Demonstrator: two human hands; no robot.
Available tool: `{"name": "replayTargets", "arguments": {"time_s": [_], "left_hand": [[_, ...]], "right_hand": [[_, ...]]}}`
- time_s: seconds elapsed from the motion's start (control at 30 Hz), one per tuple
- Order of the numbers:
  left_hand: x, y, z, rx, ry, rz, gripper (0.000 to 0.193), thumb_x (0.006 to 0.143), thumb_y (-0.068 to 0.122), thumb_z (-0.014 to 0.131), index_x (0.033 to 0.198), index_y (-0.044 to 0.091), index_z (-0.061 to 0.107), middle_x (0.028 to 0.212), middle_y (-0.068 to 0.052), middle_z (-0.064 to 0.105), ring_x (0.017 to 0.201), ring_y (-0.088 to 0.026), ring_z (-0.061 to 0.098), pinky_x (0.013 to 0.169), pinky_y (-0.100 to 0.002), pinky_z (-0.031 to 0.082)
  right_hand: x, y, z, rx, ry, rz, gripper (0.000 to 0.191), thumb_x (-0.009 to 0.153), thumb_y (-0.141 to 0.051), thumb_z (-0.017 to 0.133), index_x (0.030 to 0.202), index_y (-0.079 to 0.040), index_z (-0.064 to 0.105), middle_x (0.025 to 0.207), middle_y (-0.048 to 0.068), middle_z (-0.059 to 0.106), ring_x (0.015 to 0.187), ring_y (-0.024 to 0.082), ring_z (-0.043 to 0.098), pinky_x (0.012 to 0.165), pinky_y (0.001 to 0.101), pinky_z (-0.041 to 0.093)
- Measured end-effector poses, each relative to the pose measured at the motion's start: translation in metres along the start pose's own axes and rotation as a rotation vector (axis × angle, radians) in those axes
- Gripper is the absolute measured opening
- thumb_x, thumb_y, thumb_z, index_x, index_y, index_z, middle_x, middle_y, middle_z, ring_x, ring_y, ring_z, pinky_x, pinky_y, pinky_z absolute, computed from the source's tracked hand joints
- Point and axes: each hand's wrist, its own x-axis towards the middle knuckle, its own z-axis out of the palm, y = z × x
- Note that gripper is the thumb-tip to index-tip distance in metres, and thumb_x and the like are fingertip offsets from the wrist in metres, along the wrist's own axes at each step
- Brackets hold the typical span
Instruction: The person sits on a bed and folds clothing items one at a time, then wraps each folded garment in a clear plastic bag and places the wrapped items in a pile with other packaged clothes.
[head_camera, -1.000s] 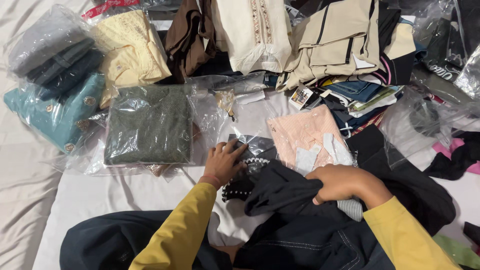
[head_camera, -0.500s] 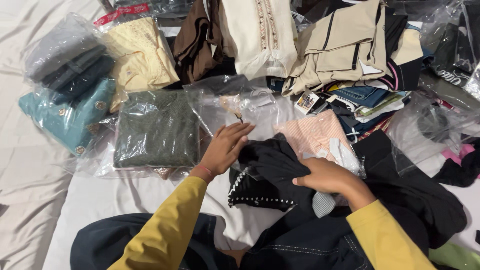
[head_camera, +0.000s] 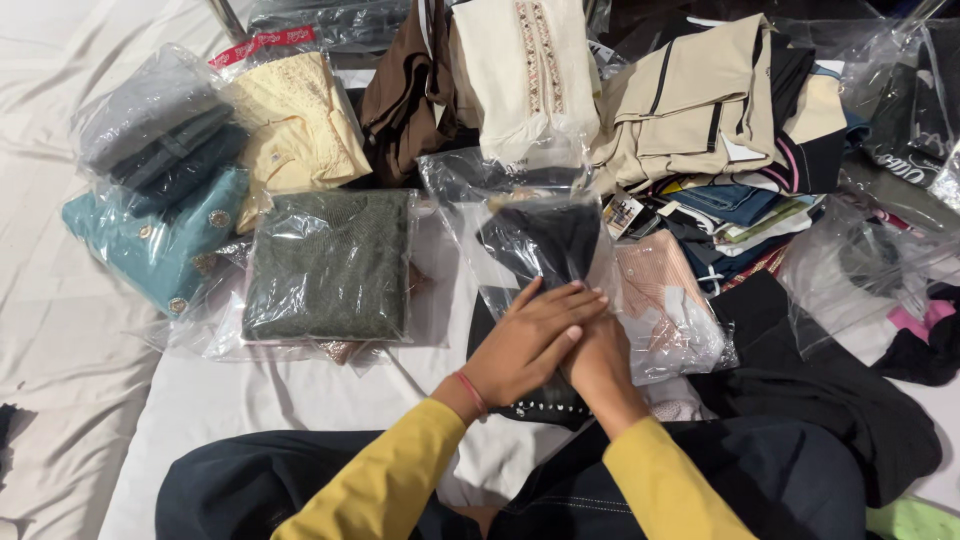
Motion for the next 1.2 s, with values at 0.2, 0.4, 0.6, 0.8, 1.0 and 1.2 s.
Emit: {"name": "replayTargets", "arguments": {"time_s": [0.2, 0.4, 0.6, 0.8, 1.0, 1.2], "left_hand": [[-0.021, 0.015, -0.011, -0.213, 0.039, 0.052, 0.045, 0.109, 0.024, 0.036, 0.146, 0.007, 0.056, 0.153, -0.011, 0.058, 0.151, -0.029, 0.046, 0.133, -0.053, 0.016], [-0.036, 0.008, 0.0, -0.16, 0.027, 0.14, 0.041, 0.109, 0.025, 0.042, 0.14, 0.007, 0.062, 0.145, -0.014, 0.063, 0.145, -0.034, 0.052, 0.132, -0.053, 0.022], [-0.055, -0.078, 0.039, -0.105, 0.621, -0.408, 0.041, 0.105, 0.034, 0.049, 0.128, 0.004, 0.067, 0.138, -0.019, 0.061, 0.132, -0.036, 0.055, 0.114, -0.048, 0.04], [-0.066, -0.174, 0.085, -0.976, 0.639, -1.152, 0.053, 0.102, 0.042, 0.055, 0.136, 0.002, 0.053, 0.122, -0.029, 0.062, 0.12, -0.053, 0.058, 0.085, -0.052, 0.054], [-0.068, -0.178, 0.087, -1.032, 0.427, -1.255, 0.072, 0.095, 0.06, 0.052, 0.148, 0.013, 0.041, 0.146, -0.013, 0.052, 0.131, -0.033, 0.054, 0.09, -0.051, 0.051], [-0.069, -0.184, 0.092, -1.224, 0.478, -1.171, 0.067, 0.096, 0.054, 0.052, 0.147, 0.012, 0.04, 0.142, -0.014, 0.053, 0.123, -0.032, 0.058, 0.091, -0.053, 0.059]], "right_hand": [[0.013, 0.004, 0.033, -0.134, 0.25, -0.15, 0.075, 0.09, -0.029, 0.066, 0.148, 0.007, 0.036, 0.137, 0.031, 0.054, 0.122, 0.044, 0.056, 0.098, 0.0456, 0.048], [0.012, -0.017, 0.024, -0.164, 0.17, -0.156, 0.076, 0.093, -0.033, 0.064, 0.149, 0.009, 0.034, 0.146, 0.031, 0.045, 0.133, 0.044, 0.045, 0.108, 0.0484, 0.037], [-0.001, -0.014, 0.006, -0.275, 0.226, -0.095, 0.078, 0.096, -0.038, 0.062, 0.15, 0.01, 0.031, 0.156, 0.031, 0.036, 0.145, 0.043, 0.033, 0.117, 0.0511, 0.026], [-0.018, -0.01, 0.023, -0.504, 0.119, -0.524, 0.061, 0.098, -0.024, 0.055, 0.154, -0.01, 0.038, 0.171, 0.008, 0.034, 0.164, 0.028, 0.026, 0.136, 0.0487, 0.018], [0.011, -0.015, 0.036, -0.317, -0.218, 0.028, 0.122, 0.077, -0.079, 0.063, 0.159, -0.007, 0.007, 0.165, 0.028, 0.002, 0.153, 0.047, -0.003, 0.116, 0.0692, -0.003], [0.03, -0.027, 0.054, -0.368, -0.35, 0.053, 0.126, 0.075, -0.089, 0.054, 0.164, -0.02, -0.002, 0.165, 0.033, -0.011, 0.151, 0.053, -0.013, 0.111, 0.0759, -0.008]]}}
